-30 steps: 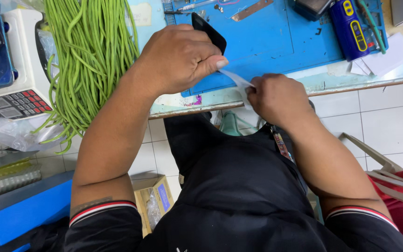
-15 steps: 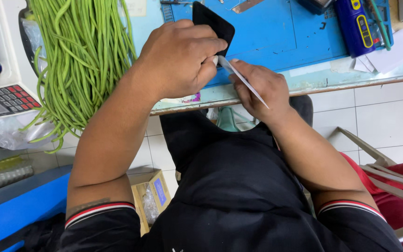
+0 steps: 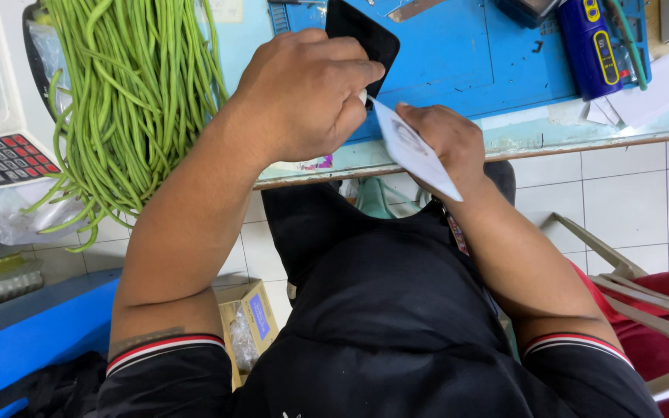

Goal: The person disassembles a mobile phone by removing the back cover and using a small screwdriver to remove screws from the internal chassis.

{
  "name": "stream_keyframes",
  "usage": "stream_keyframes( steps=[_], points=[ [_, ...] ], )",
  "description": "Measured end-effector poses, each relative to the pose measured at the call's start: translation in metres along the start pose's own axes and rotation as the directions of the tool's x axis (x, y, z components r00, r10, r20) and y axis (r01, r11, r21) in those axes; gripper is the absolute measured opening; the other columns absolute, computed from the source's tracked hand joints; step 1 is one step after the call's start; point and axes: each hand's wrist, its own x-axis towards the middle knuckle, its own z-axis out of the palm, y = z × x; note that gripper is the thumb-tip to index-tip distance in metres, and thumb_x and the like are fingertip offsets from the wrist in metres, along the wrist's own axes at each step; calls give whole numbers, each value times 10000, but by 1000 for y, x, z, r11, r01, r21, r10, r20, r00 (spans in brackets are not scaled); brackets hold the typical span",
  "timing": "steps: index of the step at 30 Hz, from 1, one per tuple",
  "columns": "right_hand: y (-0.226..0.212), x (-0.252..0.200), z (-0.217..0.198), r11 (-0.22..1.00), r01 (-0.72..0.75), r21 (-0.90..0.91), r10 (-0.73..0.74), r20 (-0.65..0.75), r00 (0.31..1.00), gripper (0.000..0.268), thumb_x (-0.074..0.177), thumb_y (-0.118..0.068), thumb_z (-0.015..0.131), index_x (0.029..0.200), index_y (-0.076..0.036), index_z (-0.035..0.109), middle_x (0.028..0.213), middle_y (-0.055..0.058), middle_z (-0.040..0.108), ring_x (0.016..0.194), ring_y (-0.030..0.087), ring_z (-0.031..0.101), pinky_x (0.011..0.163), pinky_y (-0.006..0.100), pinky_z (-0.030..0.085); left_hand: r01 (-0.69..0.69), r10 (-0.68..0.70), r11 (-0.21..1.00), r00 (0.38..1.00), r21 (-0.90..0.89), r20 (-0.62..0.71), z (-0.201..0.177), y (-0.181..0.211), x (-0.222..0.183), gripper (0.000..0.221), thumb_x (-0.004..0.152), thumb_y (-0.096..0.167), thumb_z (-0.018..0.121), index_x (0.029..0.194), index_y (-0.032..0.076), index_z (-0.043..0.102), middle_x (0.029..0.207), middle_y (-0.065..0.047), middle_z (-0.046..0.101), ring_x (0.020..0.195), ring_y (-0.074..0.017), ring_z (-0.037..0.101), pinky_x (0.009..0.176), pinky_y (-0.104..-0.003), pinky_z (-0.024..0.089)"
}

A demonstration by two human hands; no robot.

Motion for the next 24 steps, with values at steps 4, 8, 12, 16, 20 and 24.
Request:
stream_keyframes(
  steps=[4,8,12,16,20,24],
  points=[
    [0,-2,13,1000,-17,17,17,6,1000,394,888,-106,788,1223,62,668,997,168,710,797,322,672,707,410,546,-2,2,1000,1000,15,5,1,0,0,318,857,151,642,1130,98,795,1010,-17,738,857,-289,668,726,-446,559],
    [0,-9,15,995,-100,0,100,60,993,375,859,-138,811,1174,30,696,889,131,671,755,318,645,683,430,509,-8,8,1000,1000,11,-6,0,0,1,339,857,137,636,1155,106,796,1012,-9,736,857,-286,666,738,-446,563],
    [-1,-11,12,994,-22,-103,20,-23,1000,245,905,-48,770,1139,-42,697,1017,103,740,797,271,659,737,403,481,-29,29,999,999,16,-14,1,-3,-2,338,885,156,653,1186,92,791,1036,-21,730,856,-289,658,740,-445,562],
    [-3,-8,14,992,-80,-101,83,29,996,240,923,-53,772,1160,-38,736,887,52,688,789,246,632,810,410,464,-8,8,1000,1000,28,1,1,1,1,337,872,154,645,1170,97,793,1028,-10,736,852,-287,663,707,-445,558],
    [3,-8,9,976,1,-217,17,78,997,287,881,-170,783,1132,-39,736,892,32,703,826,218,627,869,439,421,-1,1,999,1000,37,7,0,0,5,357,857,149,640,1175,102,793,1028,-11,741,838,-292,657,700,-447,558],
    [5,-15,4,977,4,-213,22,120,992,327,914,-252,775,1171,-53,734,920,27,700,871,217,624,905,434,401,-35,35,997,999,63,1,1,-1,1,361,871,165,646,1197,104,787,1028,-27,729,862,-302,660,723,-450,558]
  ],
)
